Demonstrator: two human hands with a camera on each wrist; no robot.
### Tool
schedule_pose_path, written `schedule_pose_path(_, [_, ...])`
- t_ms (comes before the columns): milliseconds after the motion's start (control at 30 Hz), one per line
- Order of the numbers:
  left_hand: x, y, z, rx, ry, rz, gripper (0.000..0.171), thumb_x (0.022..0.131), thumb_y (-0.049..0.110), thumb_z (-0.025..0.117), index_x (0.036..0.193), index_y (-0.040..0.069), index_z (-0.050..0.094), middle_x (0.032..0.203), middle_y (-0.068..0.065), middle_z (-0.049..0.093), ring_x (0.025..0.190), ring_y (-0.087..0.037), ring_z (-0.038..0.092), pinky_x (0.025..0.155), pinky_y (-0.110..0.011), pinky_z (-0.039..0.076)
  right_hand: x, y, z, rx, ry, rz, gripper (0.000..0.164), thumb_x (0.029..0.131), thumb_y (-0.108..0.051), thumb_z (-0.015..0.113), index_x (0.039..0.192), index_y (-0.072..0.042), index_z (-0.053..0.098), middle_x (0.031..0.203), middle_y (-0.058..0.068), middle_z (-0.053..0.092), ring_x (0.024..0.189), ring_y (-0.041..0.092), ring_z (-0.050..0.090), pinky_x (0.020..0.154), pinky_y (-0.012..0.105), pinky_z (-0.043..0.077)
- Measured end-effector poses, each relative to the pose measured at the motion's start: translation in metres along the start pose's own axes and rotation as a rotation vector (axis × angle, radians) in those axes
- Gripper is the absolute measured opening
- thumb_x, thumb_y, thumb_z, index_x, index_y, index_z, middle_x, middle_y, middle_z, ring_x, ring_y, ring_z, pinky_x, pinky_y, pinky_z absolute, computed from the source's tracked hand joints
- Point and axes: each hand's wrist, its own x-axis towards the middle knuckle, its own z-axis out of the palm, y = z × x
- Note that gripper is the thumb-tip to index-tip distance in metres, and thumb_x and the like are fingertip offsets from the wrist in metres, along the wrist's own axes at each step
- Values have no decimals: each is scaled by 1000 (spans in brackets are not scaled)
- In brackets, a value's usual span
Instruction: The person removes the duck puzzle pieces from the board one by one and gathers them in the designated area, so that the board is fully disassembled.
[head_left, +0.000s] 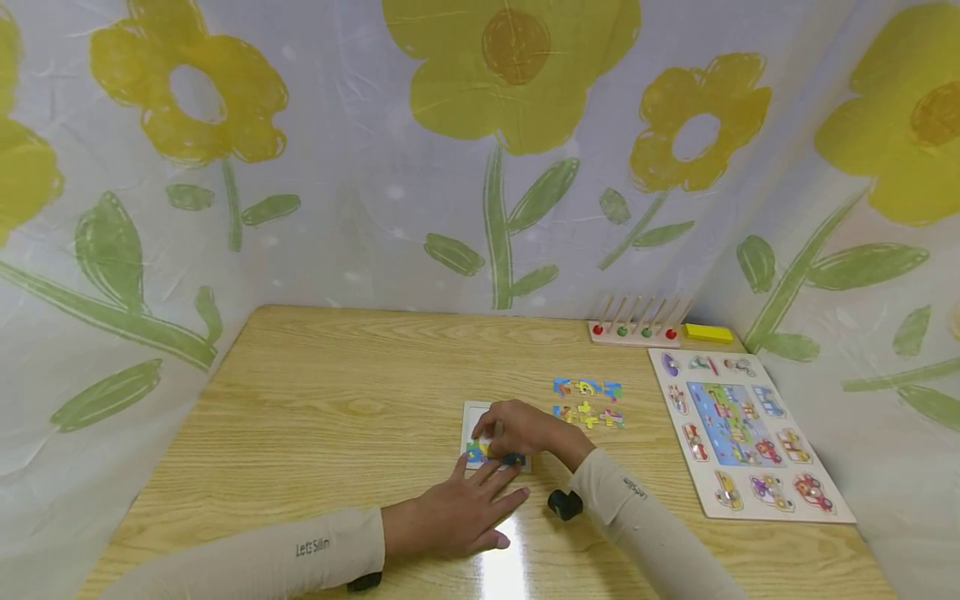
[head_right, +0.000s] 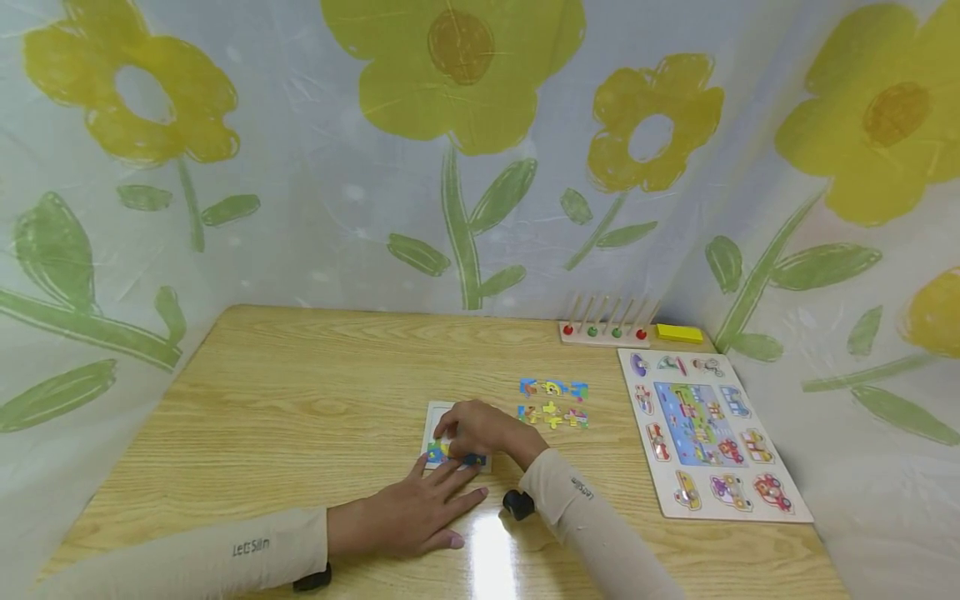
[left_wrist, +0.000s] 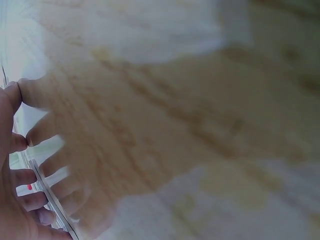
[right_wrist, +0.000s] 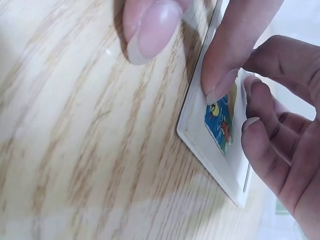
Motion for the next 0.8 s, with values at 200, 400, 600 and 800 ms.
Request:
schedule_pose_path(200, [1, 0, 1, 2, 6, 7, 63, 106, 56, 31, 157, 19, 34, 163, -13, 29, 147, -36, 35, 100, -68, 44, 0, -1, 0, 1, -3, -2, 25, 86, -9, 72, 111, -16, 72, 102, -1, 64, 89, 10, 57, 76, 24, 50])
schedule_pose_path(400, [2, -1, 3, -7, 8, 4, 63, 106, 56, 31, 157, 19, 34, 163, -12, 30, 147, -35, 36, 99, -69, 44, 1, -2, 1, -1, -4, -18, 24, 86, -9, 72, 110, -14, 72, 101, 0, 65, 89, 10, 57, 77, 25, 50])
schedule_pose_path(600, [2, -1, 2, 4, 12, 7, 63, 106, 56, 32, 157, 20, 35, 163, -12, 31, 147, -35, 36, 98, -68, 45, 3, -2, 1, 1, -13, -14, 24, 87, -9, 73, 110, -14, 71, 100, -1, 64, 88, 9, 56, 77, 24, 50])
schedule_pose_path(800, [2, -2, 3, 10, 22, 14, 63, 106, 56, 33, 157, 20, 35, 162, -12, 32, 147, -35, 36, 97, -67, 46, 5, 0, 2, -9, -18, -7, 23, 88, -10, 73, 110, -16, 70, 100, -3, 63, 87, 7, 56, 76, 22, 50])
